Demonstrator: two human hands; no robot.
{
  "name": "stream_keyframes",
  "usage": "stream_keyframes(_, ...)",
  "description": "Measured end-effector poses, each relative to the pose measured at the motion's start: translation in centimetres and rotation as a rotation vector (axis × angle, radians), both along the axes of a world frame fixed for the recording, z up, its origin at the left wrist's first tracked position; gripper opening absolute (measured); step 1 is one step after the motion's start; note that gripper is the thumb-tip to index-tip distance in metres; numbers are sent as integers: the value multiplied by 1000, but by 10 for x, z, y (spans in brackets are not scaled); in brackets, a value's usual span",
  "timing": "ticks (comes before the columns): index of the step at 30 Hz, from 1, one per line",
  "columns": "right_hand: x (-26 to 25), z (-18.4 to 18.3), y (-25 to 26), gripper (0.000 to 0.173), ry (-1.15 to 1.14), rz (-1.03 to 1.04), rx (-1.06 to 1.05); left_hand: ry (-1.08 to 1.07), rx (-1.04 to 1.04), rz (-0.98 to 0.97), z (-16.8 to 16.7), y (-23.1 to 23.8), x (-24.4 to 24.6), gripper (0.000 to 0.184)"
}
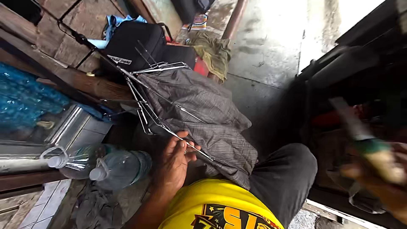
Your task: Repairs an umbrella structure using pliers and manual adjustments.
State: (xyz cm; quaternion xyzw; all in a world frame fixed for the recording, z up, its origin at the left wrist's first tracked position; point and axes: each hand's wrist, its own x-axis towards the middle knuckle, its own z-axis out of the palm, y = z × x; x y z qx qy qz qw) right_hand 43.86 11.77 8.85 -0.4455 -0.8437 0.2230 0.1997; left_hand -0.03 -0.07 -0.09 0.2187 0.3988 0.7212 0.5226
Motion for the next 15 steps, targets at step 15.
stream_keyframes(15,-205,6,11,16,-373,586,232,-100,31,-34,-9,-3,-6,29)
